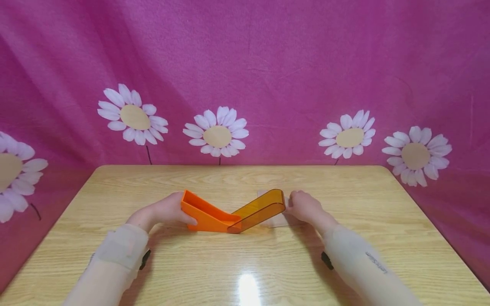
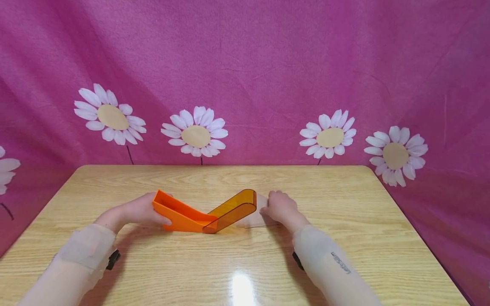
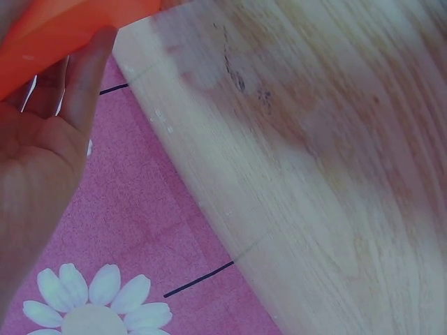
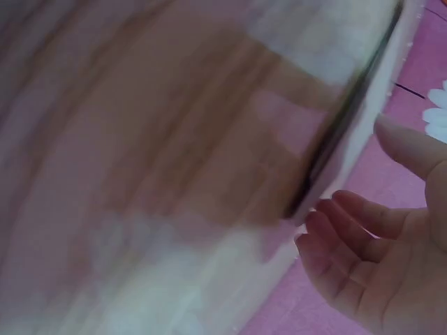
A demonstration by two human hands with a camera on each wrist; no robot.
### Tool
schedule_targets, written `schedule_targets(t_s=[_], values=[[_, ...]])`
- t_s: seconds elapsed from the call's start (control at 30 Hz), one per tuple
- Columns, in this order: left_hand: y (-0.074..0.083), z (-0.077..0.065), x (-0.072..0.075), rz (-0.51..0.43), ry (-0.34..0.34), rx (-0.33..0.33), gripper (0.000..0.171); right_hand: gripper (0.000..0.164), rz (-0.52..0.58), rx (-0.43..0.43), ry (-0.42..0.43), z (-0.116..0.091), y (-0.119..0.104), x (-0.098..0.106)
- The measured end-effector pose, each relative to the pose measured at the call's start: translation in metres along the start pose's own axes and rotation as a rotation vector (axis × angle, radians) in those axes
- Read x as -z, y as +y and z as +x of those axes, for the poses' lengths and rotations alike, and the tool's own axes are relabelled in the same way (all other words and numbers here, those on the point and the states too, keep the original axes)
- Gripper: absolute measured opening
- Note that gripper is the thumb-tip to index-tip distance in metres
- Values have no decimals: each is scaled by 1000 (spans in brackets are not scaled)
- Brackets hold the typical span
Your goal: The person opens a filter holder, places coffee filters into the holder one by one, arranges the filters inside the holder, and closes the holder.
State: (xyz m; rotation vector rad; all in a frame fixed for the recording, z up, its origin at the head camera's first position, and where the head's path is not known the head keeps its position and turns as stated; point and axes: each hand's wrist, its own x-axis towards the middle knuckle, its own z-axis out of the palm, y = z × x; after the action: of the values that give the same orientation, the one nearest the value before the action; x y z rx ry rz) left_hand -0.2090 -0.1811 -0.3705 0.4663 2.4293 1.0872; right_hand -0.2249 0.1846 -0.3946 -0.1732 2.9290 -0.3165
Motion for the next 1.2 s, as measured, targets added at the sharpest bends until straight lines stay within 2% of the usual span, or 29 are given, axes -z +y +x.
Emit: schedule_targets(t_s=[0.13,0.53,0.67,0.9,1.13,1.2], values=[[0,0,0,2,2,12,46,33,6,-27,-11,5,1,-4],[2,0,-1,2,5,34,46,29,102,-61,-60,11,-1,1],[2,-1,0,0,3,33,46,31,132,-72,-61,12,-1,1],[4,-1,0,-6,1,37,47,45,139,-84,-44,12,-2,2],[2,-1,-1,-5,13,73,47,28,97,-79,-34,9,-4,2],[1,0,-2,-12,0,49,46,26,89,-74,-29,8,-4,2]])
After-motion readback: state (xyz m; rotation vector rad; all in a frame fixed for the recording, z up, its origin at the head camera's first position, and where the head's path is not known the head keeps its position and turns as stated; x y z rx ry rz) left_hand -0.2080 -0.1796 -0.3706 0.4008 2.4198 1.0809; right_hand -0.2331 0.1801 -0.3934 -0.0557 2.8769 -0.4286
